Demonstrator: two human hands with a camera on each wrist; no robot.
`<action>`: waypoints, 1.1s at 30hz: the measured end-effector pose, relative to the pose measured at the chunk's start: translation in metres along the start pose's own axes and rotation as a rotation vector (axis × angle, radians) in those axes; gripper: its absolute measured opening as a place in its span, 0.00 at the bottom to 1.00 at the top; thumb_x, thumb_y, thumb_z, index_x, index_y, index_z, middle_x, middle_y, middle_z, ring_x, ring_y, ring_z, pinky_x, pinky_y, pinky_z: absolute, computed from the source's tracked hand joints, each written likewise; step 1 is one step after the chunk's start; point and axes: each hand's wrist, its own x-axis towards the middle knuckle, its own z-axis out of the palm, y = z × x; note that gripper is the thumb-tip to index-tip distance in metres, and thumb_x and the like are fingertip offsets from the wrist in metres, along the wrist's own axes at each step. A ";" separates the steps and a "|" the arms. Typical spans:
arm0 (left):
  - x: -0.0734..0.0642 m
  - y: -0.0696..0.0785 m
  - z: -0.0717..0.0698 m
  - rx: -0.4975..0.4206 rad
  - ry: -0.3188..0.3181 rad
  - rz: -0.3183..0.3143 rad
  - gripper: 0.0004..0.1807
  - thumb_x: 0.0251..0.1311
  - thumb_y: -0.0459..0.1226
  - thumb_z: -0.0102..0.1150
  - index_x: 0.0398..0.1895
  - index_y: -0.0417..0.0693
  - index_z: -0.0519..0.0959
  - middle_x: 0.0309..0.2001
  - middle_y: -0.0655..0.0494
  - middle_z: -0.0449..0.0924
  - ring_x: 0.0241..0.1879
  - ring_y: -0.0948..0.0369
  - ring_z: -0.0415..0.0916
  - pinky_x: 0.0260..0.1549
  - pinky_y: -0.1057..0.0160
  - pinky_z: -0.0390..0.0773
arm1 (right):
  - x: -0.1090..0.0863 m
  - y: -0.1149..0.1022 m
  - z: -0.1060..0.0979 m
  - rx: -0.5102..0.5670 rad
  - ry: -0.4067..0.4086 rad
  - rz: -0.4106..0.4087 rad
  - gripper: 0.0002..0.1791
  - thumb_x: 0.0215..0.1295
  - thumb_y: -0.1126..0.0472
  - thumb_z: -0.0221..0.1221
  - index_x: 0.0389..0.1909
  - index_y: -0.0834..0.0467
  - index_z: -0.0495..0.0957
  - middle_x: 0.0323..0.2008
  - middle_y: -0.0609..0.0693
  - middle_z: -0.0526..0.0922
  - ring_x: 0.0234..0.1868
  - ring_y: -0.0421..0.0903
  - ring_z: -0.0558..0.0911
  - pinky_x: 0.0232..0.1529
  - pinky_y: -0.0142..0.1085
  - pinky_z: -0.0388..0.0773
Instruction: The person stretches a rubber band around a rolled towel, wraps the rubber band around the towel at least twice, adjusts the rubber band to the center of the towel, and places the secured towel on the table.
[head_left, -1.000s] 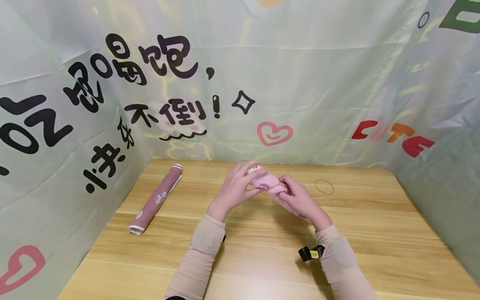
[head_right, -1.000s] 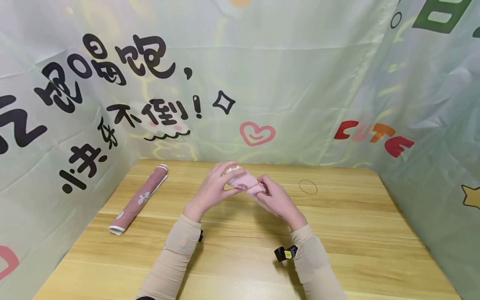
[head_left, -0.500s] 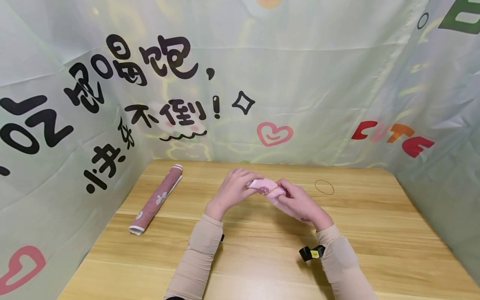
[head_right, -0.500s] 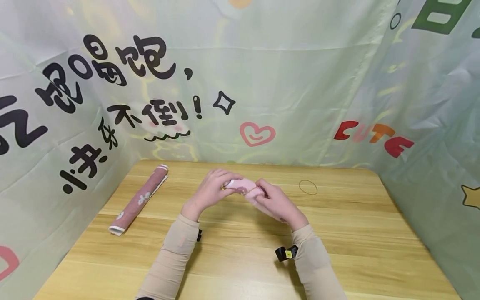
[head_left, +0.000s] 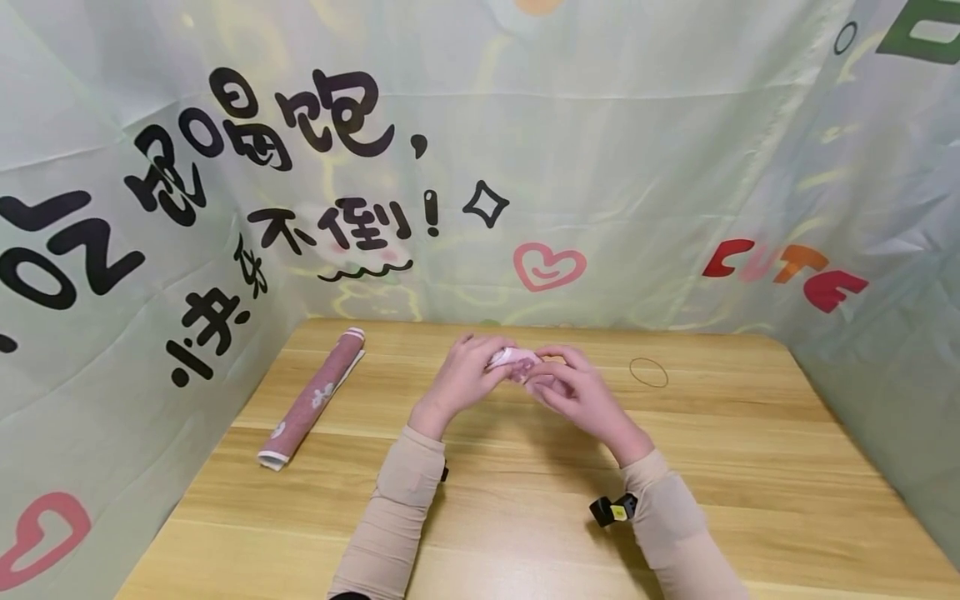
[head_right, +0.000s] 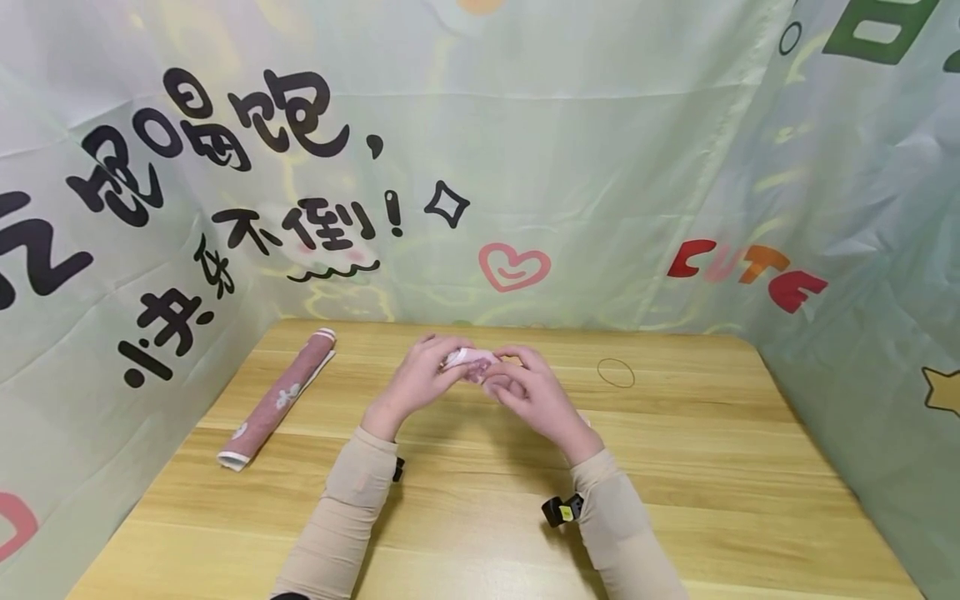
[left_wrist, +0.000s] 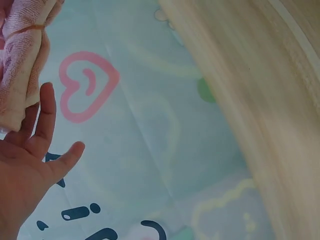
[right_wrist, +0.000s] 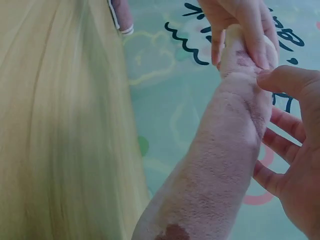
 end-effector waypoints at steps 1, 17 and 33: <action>0.000 0.000 0.000 -0.027 0.000 -0.002 0.13 0.62 0.41 0.63 0.48 0.48 0.81 0.46 0.51 0.85 0.47 0.55 0.82 0.57 0.48 0.75 | 0.000 0.000 0.001 -0.008 0.000 -0.004 0.11 0.54 0.67 0.68 0.39 0.54 0.84 0.55 0.58 0.77 0.52 0.53 0.75 0.49 0.42 0.78; 0.000 0.002 0.000 -0.204 0.030 -0.005 0.10 0.63 0.37 0.61 0.46 0.45 0.81 0.43 0.50 0.86 0.39 0.59 0.83 0.39 0.68 0.82 | 0.002 -0.004 0.007 -0.308 -0.035 -0.077 0.12 0.53 0.57 0.69 0.37 0.54 0.79 0.54 0.58 0.78 0.57 0.56 0.76 0.56 0.56 0.75; 0.000 -0.002 -0.007 -0.248 0.086 -0.075 0.12 0.60 0.33 0.62 0.47 0.43 0.82 0.40 0.48 0.86 0.35 0.59 0.83 0.36 0.67 0.83 | -0.003 0.008 0.004 -0.225 0.024 -0.037 0.09 0.53 0.57 0.69 0.33 0.54 0.82 0.51 0.56 0.80 0.54 0.55 0.76 0.55 0.54 0.75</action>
